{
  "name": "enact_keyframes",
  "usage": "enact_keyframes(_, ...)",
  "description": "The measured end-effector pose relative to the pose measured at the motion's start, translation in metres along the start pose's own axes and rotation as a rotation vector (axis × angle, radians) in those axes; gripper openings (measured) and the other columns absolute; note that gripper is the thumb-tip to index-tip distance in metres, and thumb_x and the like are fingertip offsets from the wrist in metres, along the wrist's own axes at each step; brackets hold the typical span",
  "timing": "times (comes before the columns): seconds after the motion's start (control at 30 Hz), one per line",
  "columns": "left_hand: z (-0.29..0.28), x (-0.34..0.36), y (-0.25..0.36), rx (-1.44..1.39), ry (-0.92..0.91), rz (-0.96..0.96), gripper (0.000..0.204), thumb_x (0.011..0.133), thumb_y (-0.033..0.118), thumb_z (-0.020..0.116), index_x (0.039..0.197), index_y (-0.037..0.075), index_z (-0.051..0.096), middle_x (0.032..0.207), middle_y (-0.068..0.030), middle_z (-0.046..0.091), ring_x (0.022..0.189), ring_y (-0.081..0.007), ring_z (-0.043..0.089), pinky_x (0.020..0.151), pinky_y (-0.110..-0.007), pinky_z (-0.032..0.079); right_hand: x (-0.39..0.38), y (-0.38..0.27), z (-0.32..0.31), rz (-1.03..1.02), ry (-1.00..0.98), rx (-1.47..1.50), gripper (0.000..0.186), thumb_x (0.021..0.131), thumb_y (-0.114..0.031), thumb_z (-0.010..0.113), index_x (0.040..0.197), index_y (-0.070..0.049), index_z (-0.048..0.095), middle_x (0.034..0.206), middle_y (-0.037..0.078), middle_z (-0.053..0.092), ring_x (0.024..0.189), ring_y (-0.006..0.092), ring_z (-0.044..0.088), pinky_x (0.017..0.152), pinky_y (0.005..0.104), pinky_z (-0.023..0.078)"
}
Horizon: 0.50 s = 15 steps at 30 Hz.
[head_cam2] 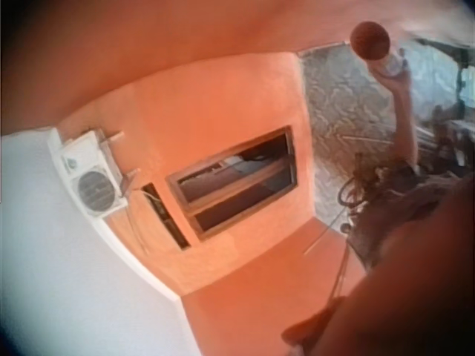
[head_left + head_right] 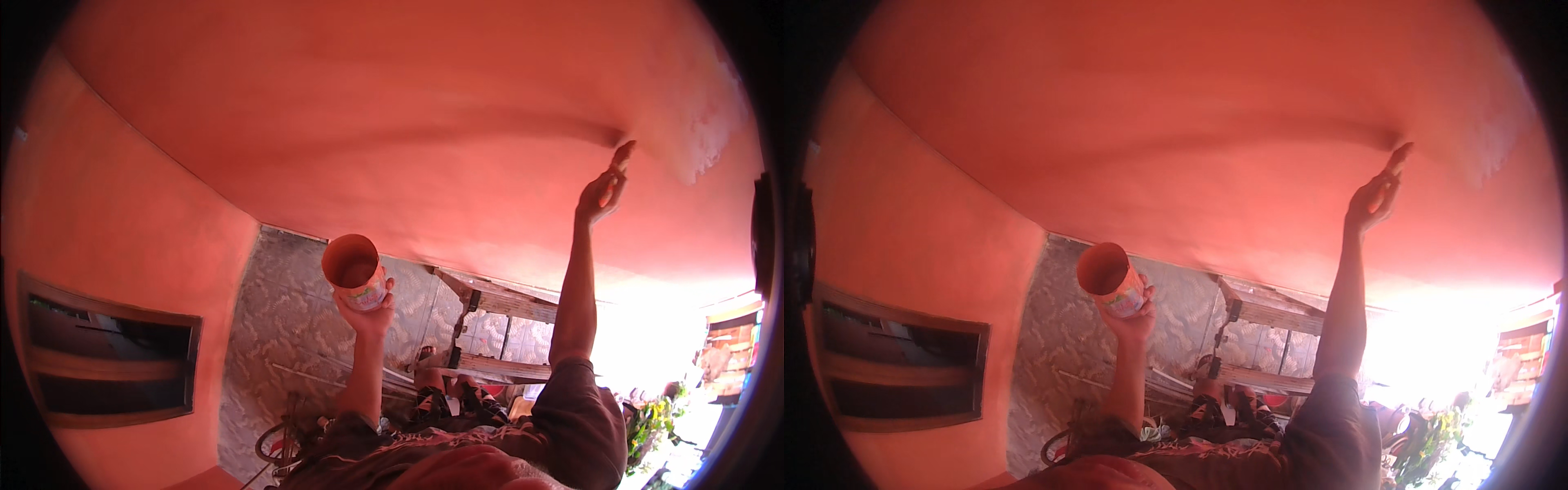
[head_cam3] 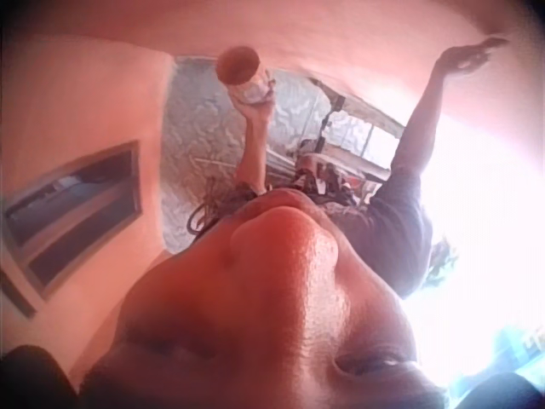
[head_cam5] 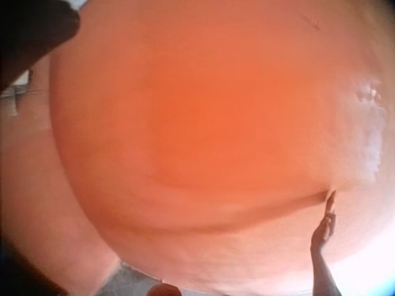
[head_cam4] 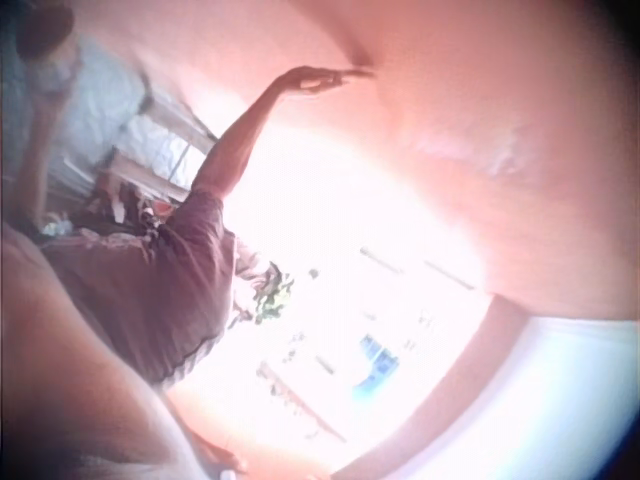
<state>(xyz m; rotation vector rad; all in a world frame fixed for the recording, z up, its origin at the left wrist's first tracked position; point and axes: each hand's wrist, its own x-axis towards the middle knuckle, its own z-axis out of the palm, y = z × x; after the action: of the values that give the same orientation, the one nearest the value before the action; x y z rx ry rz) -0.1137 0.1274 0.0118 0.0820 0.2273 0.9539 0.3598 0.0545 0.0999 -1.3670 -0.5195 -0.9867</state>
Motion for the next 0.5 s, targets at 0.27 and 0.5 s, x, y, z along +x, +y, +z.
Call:
enact_keyframes(0.27,0.007,-0.011,0.03,0.014,-0.001,0.212,0.067,0.09,0.06,0.054,0.134,0.01,0.054,0.111,-0.017,0.061,0.086,-0.0306,0.057,0.049,-0.026,0.05,-0.119,-0.115,0.115,-0.278,-0.313,0.171,0.035,0.101,-0.009,0.055,0.134,0.002,0.057,0.112,0.02,0.07,0.086,0.0203,0.065,0.07,0.032,0.054)
enact_keyframes(0.5,-0.014,0.004,0.039,0.032,-0.144,0.094,0.066,0.091,0.054,0.058,0.132,0.002,0.053,0.115,-0.0199,0.058,0.094,-0.0308,0.056,0.048,-0.021,0.049,-0.216,-0.192,0.204,-0.351,-0.851,0.505,0.061,0.083,-0.006,0.063,0.141,-0.009,0.047,0.154,0.019,0.037,0.128,0.0334,0.055,0.08,0.0392,0.059)
